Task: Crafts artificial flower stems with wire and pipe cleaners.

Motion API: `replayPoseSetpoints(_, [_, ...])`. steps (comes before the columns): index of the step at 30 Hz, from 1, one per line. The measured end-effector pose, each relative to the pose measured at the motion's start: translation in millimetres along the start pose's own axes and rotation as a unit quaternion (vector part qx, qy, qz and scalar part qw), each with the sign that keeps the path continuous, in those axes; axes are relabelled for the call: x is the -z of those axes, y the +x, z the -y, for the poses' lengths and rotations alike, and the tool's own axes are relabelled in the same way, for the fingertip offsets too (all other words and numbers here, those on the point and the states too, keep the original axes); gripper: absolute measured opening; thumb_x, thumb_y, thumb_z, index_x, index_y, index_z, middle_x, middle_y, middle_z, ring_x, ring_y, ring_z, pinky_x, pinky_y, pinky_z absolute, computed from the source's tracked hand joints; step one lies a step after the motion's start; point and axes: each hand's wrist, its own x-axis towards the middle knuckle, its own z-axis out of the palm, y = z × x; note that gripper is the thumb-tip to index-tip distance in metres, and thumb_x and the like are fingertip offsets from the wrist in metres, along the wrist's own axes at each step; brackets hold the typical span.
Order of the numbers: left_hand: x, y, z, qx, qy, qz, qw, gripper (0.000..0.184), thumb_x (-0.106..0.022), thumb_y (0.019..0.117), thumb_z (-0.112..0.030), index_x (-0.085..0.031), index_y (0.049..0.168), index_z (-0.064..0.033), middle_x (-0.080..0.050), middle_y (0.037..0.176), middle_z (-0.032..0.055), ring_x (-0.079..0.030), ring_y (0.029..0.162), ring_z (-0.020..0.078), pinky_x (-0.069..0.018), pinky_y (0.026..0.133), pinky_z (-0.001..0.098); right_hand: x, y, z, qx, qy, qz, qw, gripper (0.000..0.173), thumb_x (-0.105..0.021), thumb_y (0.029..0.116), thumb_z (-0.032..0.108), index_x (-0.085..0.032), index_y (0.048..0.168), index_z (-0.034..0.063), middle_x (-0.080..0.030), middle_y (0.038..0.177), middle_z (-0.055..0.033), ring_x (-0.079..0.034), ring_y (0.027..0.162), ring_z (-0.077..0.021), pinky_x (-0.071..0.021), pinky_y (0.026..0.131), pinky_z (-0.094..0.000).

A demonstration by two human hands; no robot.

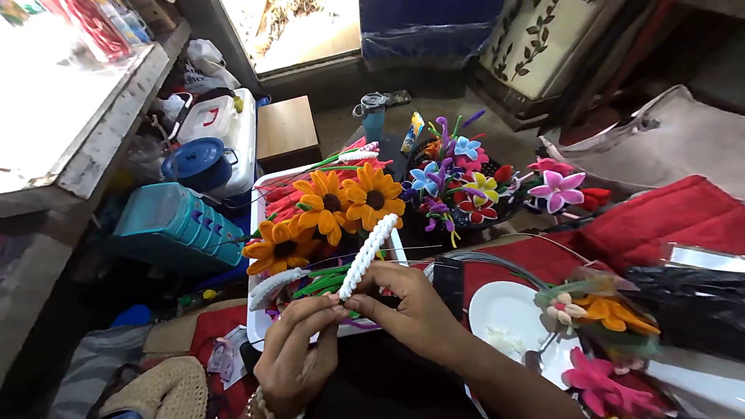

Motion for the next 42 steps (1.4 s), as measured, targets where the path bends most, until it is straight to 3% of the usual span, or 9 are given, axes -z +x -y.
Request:
replayPoseSetpoints(7, [0.2, 3.6, -4.0, 0.067, -0.058, -0.025, 0.996, 0.007, -0.07, 0.0985, -0.024, -0.067, 0.1, -0.0172, -0.069, 0.105, -0.0103, -0.068, 0.1, 0.0007, -0.0582, 0.086, 0.0157, -6.5, -0.2, -2.4, 0.05, 0.013, -0.01, 0.999, 0.017, -0.063, 0.1009, 0.012, -0.069, 0.1, -0.0035, -0.069, 0.097, -0.0076, -0.065, 0.093, -0.004, -0.0547, 0.084, -0.0181])
replayPoseSetpoints(14, [1.7, 10.7, -7.4, 0.155, -0.183, 0.0, 0.971, 0.012, -0.064, 0.1024, -0.028, -0.067, 0.102, -0.0165, -0.069, 0.099, -0.0084, -0.067, 0.088, -0.0002, -0.0578, 0.074, 0.0142, -9.5, 0.9, -4.8, 0.088, -0.023, -0.021, 0.996, 0.019, -0.06, 0.1029, 0.016, -0.07, 0.101, -0.0007, -0.07, 0.101, -0.0075, -0.065, 0.099, -0.0076, -0.0532, 0.09, -0.0228])
replayPoseSetpoints(18, [0.4, 9.2, -7.7, 0.244, -0.321, 0.0, 0.915, 0.011, -0.066, 0.1001, -0.023, -0.069, 0.103, -0.0125, -0.071, 0.099, -0.0034, -0.07, 0.085, 0.0051, -0.0606, 0.074, 0.0196, -10.5, 1.8, -7.2, 0.099, -0.036, -0.033, 0.994, 0.02, -0.059, 0.1025, 0.016, -0.07, 0.101, -0.0001, -0.071, 0.101, -0.0079, -0.064, 0.101, -0.0084, -0.0518, 0.092, -0.0231])
replayPoseSetpoints(22, [3.7, 12.8, -12.6, 0.347, -0.43, 0.011, 0.833, 0.015, -0.07, 0.0972, -0.023, -0.071, 0.102, -0.0089, -0.073, 0.096, 0.0012, -0.073, 0.081, 0.0092, -0.0642, 0.074, 0.0255, -11.0, 2.6, -9.9, 0.11, -0.038, -0.042, 0.992, 0.019, -0.06, 0.1016, 0.015, -0.07, 0.101, -0.0008, -0.07, 0.101, -0.0081, -0.064, 0.102, -0.0089, -0.0505, 0.096, -0.0243])
replayPoseSetpoints(26, [8.5, 22.3, -14.5, 0.44, -0.507, 0.043, 0.74, 0.015, -0.072, 0.0956, -0.022, -0.073, 0.099, -0.0077, -0.074, 0.088, 0.0023, -0.073, 0.077, 0.0085, -0.0634, 0.075, 0.0262, -10.3, 5.1, -14.3, 0.118, -0.03, -0.049, 0.991, 0.018, -0.06, 0.1017, 0.016, -0.07, 0.1, 0.0001, -0.071, 0.101, -0.0075, -0.064, 0.104, -0.0083, -0.0496, 0.099, -0.0258])
replayPoseSetpoints(29, [10.9, 29.7, -13.3, 0.491, -0.527, 0.066, 0.691, 0.01, -0.07, 0.0965, -0.018, -0.073, 0.096, -0.0084, -0.072, 0.085, 0.0, -0.071, 0.074, 0.0066, -0.0626, 0.074, 0.0241, -9.5, 4.7, -16.8, 0.104, -0.023, -0.056, 0.993, 0.019, -0.061, 0.1023, 0.017, -0.07, 0.101, 0.0005, -0.071, 0.103, -0.0063, -0.065, 0.104, -0.0065, -0.0524, 0.095, -0.0239])
replayPoseSetpoints(33, [10.6, 36.4, -13.0, 0.52, -0.537, 0.068, 0.661, 0.013, -0.06, 0.1004, -0.009, -0.072, 0.094, -0.0082, -0.071, 0.084, -0.0006, -0.07, 0.076, 0.0061, -0.0622, 0.078, 0.0243, -8.6, 3.2, -21.5, 0.074, -0.005, -0.056, 0.996, 0.016, -0.063, 0.1023, 0.017, -0.069, 0.102, 0.0018, -0.069, 0.101, -0.0015, -0.064, 0.095, -0.0006, -0.0551, 0.087, -0.0189])
replayPoseSetpoints(39, [9.9, 38.2, -14.1, 0.526, -0.531, 0.048, 0.663, 0.016, -0.057, 0.1004, -0.004, -0.071, 0.093, -0.007, -0.072, 0.083, 0.0013, -0.071, 0.077, 0.0082, -0.0623, 0.081, 0.0262, -8.3, 5.5, -21.3, 0.054, 0.029, -0.049, 0.997, 0.017, -0.064, 0.1018, 0.024, -0.069, 0.102, 0.0076, -0.067, 0.099, 0.0052, -0.063, 0.093, 0.0034, -0.055, 0.084, -0.0155])
replayPoseSetpoints(42, [11.2, 39.7, -14.1, 0.534, -0.529, 0.044, 0.657, 0.018, -0.056, 0.1006, -0.003, -0.07, 0.092, -0.0076, -0.072, 0.081, 0.0009, -0.072, 0.076, 0.0079, -0.0627, 0.081, 0.0265, -9.8, 6.7, -20.7, 0.043, 0.038, -0.056, 0.997, 0.013, -0.069, 0.0986, 0.022, -0.07, 0.099, 0.0089, -0.068, 0.098, 0.0059, -0.063, 0.089, 0.0031, -0.0556, 0.081, -0.0159])
